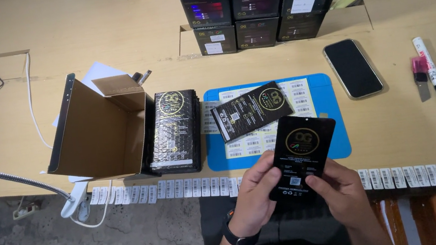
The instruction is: The person opens a cardboard box and removes several black rectangular electronic components. They peel off protective film from each component, apply a barcode sticker to the back, and place the labeled items on the table.
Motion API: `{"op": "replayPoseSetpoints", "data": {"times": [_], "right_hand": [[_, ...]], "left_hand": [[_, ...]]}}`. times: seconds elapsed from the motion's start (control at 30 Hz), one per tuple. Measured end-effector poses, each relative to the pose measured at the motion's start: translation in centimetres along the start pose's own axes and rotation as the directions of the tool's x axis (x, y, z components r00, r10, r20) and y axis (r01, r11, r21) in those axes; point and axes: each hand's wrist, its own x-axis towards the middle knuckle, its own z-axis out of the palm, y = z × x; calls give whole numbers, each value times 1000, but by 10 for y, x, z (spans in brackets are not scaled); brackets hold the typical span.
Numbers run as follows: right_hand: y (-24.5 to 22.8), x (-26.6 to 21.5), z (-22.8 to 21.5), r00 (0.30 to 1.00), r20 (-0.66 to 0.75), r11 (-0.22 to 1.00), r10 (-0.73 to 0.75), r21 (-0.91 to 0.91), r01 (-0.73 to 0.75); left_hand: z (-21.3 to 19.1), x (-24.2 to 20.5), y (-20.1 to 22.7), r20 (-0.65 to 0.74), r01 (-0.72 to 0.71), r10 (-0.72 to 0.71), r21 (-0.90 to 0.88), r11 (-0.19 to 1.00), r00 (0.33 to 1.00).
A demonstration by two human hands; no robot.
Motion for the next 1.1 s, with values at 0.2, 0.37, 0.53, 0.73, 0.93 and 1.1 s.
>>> {"op": "replayPoseSetpoints", "data": {"times": [0.2,0.37,0.53,0.73,0.93,1.1], "right_hand": [[-18,3,8,999,49,999,-8,-49,11],[-14,3,6,999,41,1000,8,-28,-6],[-22,18,0,989,124,997,78,9,-80],[-27,50,-5,964,-54,922,259,312,-230],[0,54,-24,909,-68,806,411,492,-328],[-25,56,-22,898,98,710,430,577,-403]], "left_hand": [[5,5,0,-102,59,-65,-59,997,993],[1,3,4,-11,102,-105,-149,984,994],[4,0,11,21,-3,-4,326,945,1000],[11,-3,4,14,55,-68,437,898,998],[12,-2,1,8,44,-54,482,875,998],[13,0,1,25,21,-41,540,841,999]]}}
